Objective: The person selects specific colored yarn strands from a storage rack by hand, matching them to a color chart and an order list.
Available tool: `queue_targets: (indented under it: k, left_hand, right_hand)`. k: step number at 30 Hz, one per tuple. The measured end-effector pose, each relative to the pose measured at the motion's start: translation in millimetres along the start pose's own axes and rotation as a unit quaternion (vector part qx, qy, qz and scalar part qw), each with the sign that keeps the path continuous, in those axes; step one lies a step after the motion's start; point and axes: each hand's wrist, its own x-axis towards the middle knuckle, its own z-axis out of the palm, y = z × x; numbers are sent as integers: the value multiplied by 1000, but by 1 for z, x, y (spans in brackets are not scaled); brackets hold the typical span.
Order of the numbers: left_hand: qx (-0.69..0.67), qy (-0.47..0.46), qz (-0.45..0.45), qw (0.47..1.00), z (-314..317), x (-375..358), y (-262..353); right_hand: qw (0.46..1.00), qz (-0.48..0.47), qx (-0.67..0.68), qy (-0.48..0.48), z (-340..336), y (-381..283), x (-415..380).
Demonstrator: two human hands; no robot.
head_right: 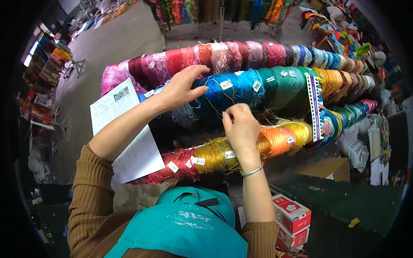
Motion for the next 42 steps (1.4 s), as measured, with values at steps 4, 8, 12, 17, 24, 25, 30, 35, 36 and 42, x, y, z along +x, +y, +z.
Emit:
queue_targets:
  k: [4,8,12,17,24,25,30,35,36,42]
  left_hand:
    - [49,-184,-42,981,3,6,-2]
    - [62,-232,15,971,-5,7,-13]
    - [63,-246,-10,967,-4,9,-14]
    - [70,-238,-8,969,-4,7,-14]
    - [71,-230,-5,971,-3,5,-13]
    - [74,-229,-5,971,-3,5,-13]
    - [83,-230,-8,970,-3,5,-12]
    - [85,-228,-9,970,-5,5,-10]
    - [85,-228,-10,970,-5,4,-9]
    - [94,-220,-6,971,-2,3,-12]
  right_hand:
    - [964,92,227,105,24,-6,5]
    - [939,177,288,59,56,-14,7]
    - [979,81,132,133,70,-21,14]
    - [992,50,13,117,74,-28,20]
    - [776,274,567,33,62,-4,9]
    - [749,258,610,21,62,-2,9]
    - [704,280,653,10,62,-2,14]
    - [712,301,634,-11,62,-5,16]
    - [738,294,607,-13,64,-5,16]
    - [802,277,529,-5,69,-7,19]
